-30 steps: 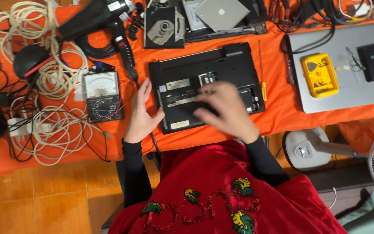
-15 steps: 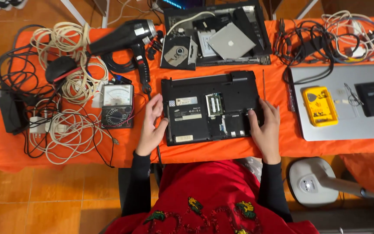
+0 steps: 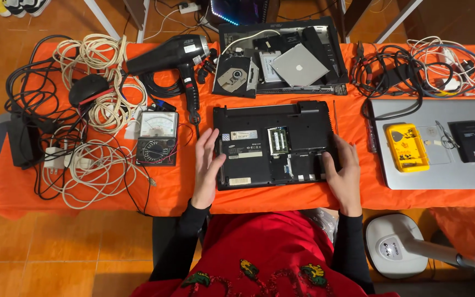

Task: The recorder is shown disassembling a laptop and using a hairdryer to apply heat to the internal components.

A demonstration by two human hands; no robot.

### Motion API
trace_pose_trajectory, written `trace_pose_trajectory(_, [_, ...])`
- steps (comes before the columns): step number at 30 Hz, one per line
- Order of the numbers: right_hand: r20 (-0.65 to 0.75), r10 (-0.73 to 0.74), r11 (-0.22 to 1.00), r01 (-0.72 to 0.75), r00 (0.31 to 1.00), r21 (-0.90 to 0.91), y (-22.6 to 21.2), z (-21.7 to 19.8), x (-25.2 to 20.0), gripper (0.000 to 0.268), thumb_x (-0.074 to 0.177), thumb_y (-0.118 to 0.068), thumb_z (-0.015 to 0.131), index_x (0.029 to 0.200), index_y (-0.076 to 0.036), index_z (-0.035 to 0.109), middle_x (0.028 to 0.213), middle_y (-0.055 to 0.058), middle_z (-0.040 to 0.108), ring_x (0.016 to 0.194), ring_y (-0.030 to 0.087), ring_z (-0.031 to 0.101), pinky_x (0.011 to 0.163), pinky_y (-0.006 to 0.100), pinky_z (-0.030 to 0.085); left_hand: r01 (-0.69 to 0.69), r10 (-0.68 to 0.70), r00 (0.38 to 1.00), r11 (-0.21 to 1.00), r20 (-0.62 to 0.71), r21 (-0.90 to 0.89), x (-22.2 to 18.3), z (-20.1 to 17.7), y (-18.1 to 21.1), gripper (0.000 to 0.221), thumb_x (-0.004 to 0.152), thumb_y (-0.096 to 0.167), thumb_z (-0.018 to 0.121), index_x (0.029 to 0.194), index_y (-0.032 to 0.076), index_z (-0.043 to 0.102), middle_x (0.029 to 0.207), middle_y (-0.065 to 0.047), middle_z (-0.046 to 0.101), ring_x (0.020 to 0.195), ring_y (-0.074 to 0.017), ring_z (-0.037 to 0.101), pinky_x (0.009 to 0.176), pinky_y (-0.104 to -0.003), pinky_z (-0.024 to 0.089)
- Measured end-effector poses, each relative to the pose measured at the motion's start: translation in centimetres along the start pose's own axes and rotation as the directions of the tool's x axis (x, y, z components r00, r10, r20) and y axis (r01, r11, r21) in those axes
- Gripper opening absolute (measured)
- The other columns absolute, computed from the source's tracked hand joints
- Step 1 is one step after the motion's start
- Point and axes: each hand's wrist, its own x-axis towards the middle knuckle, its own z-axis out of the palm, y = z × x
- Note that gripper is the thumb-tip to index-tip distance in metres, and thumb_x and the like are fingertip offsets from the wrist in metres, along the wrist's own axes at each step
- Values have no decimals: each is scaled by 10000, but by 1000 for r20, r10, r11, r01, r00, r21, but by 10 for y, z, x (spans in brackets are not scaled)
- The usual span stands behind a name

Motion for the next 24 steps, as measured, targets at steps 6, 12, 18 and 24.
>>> trace_pose_trajectory(6, [38, 69, 988, -74, 997, 133, -3, -3, 1, 496, 925, -7, 609, 1417, 7, 555, 1324, 209, 580, 1281, 306, 582, 1114, 375, 430, -16, 16, 1000, 995, -1, -98, 1, -6, 1, 766, 930, 77, 523, 1614, 90, 177, 1717, -195, 188, 1621, -306, 122, 1262, -456, 163])
trace_pose_trajectory(12, [31, 85, 981, -89, 996, 173, -3, 0, 1, 491, 934, 22, 600, 1421, 8, 542, 1330, 199, 585, 1343, 304, 573, 1132, 370, 419, -75, 100, 993, 951, 66, -301, -3, -8, -3, 805, 937, 93, 531, 1653, 92, 162, 1750, -196, 163, 1652, -324, 82, 1309, -444, 101])
trace_pose_trajectory(18, [11, 89, 986, -90, 996, 138, 4, 5, 0, 453, 974, -29, 633, 1413, 16, 534, 1342, 192, 600, 1335, 305, 585, 1113, 375, 444, 23, -23, 999, 1000, 32, 0, -1, -2, -4, 819, 935, 157, 580, 1631, 92, 155, 1740, -154, 88, 1627, -262, 10, 1258, -428, 158])
trace_pose_trajectory(24, [-7, 70, 994, -69, 998, 81, -3, 5, 0, 404, 990, -15, 615, 1390, 14, 566, 1308, 200, 603, 1317, 316, 593, 1123, 383, 448, 26, -27, 1000, 1000, -13, -16, 2, -7, -22, 852, 956, 183, 589, 1640, 82, 91, 1734, -189, 46, 1625, -279, 18, 1278, -434, 151])
